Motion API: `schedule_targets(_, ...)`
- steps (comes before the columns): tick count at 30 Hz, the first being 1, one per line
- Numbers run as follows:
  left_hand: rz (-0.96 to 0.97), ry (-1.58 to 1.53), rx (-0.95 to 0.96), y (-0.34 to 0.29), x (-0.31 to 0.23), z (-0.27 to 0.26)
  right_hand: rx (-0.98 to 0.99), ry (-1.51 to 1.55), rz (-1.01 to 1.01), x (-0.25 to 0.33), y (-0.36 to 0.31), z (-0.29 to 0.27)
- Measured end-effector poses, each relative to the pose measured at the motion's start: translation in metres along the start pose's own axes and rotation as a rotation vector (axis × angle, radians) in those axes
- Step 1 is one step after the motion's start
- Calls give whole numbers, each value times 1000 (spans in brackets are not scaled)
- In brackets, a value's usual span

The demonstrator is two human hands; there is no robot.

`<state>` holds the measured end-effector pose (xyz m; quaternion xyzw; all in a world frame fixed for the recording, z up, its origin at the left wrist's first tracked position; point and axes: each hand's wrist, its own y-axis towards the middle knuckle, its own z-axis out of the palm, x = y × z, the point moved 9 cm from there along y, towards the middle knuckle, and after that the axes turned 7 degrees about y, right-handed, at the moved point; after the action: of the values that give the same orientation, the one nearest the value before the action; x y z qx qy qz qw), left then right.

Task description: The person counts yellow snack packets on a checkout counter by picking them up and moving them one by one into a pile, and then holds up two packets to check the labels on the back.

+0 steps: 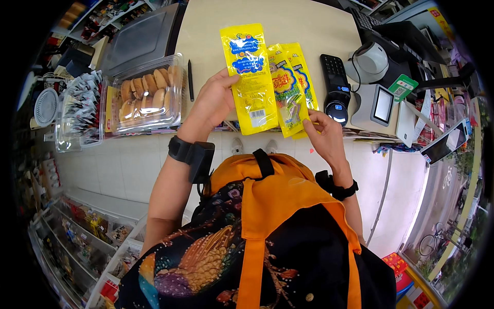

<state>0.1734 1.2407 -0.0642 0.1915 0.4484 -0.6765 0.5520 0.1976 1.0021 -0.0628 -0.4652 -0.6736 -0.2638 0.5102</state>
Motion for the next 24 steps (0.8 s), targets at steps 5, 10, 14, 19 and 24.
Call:
schedule_targets(5, -21, 22, -90, -3, 2, -9, -14, 98, 127, -23, -3, -4)
schedule_targets(10, -29, -19, -55, -5, 12, -21, -53, 140, 131, -21, -3, -7)
schedule_targets(14, -74, -68, -92, -11, 17, -26, -35, 44, 145, -18, 5, -2)
schedule_targets(19, -20, -64, -55, -17, 4, -23, 7, -7, 61, -8, 15, 12)
schedule_targets(24, -2, -35, -61, -29, -8, -13, 32, 175, 150, -19, 17, 15)
